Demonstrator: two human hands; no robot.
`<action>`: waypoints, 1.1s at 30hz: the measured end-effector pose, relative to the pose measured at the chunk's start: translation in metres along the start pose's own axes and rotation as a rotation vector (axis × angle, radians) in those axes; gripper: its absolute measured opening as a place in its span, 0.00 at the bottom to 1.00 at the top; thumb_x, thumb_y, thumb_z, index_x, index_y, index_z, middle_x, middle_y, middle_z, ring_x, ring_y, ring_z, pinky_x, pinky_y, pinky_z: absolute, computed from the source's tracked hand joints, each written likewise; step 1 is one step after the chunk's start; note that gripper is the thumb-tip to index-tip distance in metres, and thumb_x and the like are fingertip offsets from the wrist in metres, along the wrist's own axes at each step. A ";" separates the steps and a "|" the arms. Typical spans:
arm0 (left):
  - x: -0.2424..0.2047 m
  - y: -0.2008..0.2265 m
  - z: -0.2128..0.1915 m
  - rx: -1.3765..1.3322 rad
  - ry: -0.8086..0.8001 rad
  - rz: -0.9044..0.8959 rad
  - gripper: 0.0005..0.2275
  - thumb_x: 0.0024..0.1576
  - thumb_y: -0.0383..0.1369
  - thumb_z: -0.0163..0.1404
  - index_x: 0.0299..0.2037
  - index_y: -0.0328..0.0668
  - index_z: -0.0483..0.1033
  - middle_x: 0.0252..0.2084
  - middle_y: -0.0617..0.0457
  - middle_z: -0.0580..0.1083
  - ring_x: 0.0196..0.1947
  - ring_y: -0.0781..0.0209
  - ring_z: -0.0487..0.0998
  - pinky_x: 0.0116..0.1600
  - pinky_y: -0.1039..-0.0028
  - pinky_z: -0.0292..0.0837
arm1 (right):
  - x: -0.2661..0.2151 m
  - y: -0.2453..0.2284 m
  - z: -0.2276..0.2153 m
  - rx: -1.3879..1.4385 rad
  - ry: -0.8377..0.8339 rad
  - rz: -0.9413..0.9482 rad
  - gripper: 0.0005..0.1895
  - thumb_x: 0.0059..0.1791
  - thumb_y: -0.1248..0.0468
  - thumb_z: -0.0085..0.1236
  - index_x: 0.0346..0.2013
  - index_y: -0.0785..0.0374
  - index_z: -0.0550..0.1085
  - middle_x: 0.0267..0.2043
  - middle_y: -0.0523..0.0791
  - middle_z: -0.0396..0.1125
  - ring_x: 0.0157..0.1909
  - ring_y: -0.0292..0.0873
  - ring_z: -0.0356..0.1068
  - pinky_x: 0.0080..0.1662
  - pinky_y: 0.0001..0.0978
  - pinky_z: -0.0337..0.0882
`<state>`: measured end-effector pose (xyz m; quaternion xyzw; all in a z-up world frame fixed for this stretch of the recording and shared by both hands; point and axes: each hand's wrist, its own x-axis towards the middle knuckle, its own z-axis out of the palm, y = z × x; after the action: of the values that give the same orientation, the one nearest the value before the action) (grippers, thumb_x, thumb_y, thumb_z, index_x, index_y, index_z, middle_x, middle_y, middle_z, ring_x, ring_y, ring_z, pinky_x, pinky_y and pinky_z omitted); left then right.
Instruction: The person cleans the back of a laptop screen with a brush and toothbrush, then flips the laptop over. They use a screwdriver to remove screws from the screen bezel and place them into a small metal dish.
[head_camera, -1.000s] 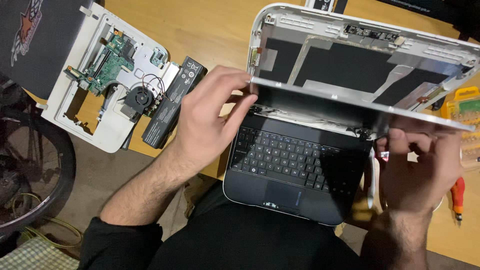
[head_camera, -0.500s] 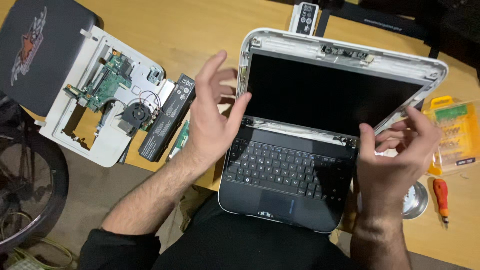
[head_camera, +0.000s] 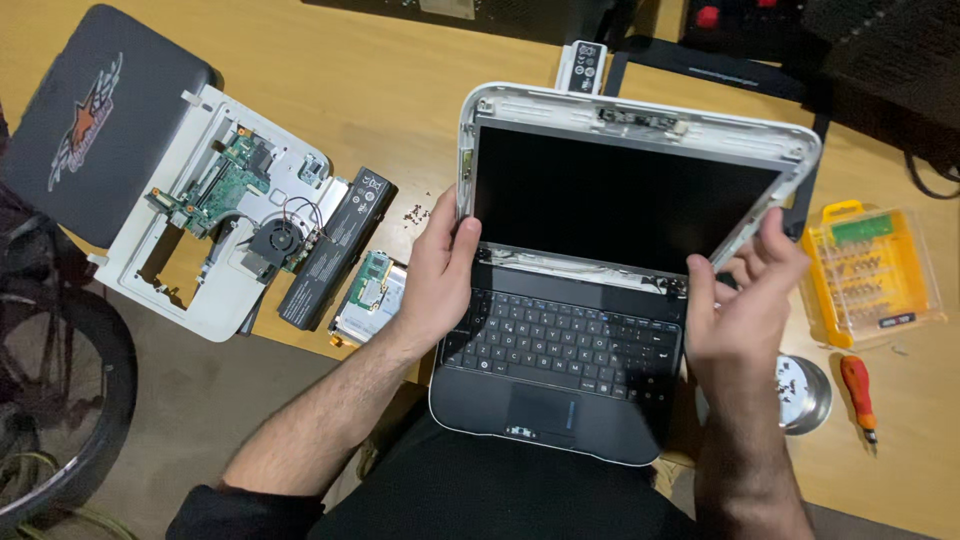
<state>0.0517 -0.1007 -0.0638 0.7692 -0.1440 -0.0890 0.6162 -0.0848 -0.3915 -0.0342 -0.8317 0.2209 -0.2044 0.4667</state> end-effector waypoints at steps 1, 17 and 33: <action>0.001 0.000 0.001 -0.013 -0.002 0.002 0.22 0.81 0.35 0.40 0.83 0.38 0.68 0.78 0.45 0.78 0.80 0.50 0.77 0.84 0.59 0.70 | 0.000 0.005 -0.002 -0.018 -0.025 -0.053 0.40 0.67 0.78 0.62 0.89 0.74 0.50 0.72 0.66 0.67 0.65 0.53 0.73 0.59 0.41 0.83; -0.047 0.057 -0.041 -0.035 -0.174 -0.207 0.22 0.76 0.28 0.42 0.80 0.42 0.77 0.76 0.50 0.83 0.76 0.58 0.83 0.80 0.61 0.76 | -0.031 -0.027 -0.048 -0.262 -0.285 0.066 0.42 0.63 0.64 0.67 0.91 0.63 0.62 0.52 0.43 0.74 0.43 0.39 0.71 0.56 0.39 0.74; -0.178 0.003 -0.043 -0.173 -0.266 -0.328 0.30 0.78 0.25 0.44 0.92 0.32 0.58 0.85 0.31 0.73 0.85 0.46 0.68 0.87 0.41 0.65 | -0.166 0.085 -0.063 0.071 -0.396 0.327 0.50 0.58 0.75 0.67 0.94 0.69 0.55 0.57 0.61 0.79 0.39 0.48 0.80 0.31 0.42 0.85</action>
<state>-0.1030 -0.0031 -0.0582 0.7079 -0.0888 -0.3009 0.6328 -0.2699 -0.3821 -0.1000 -0.7919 0.2494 0.0326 0.5565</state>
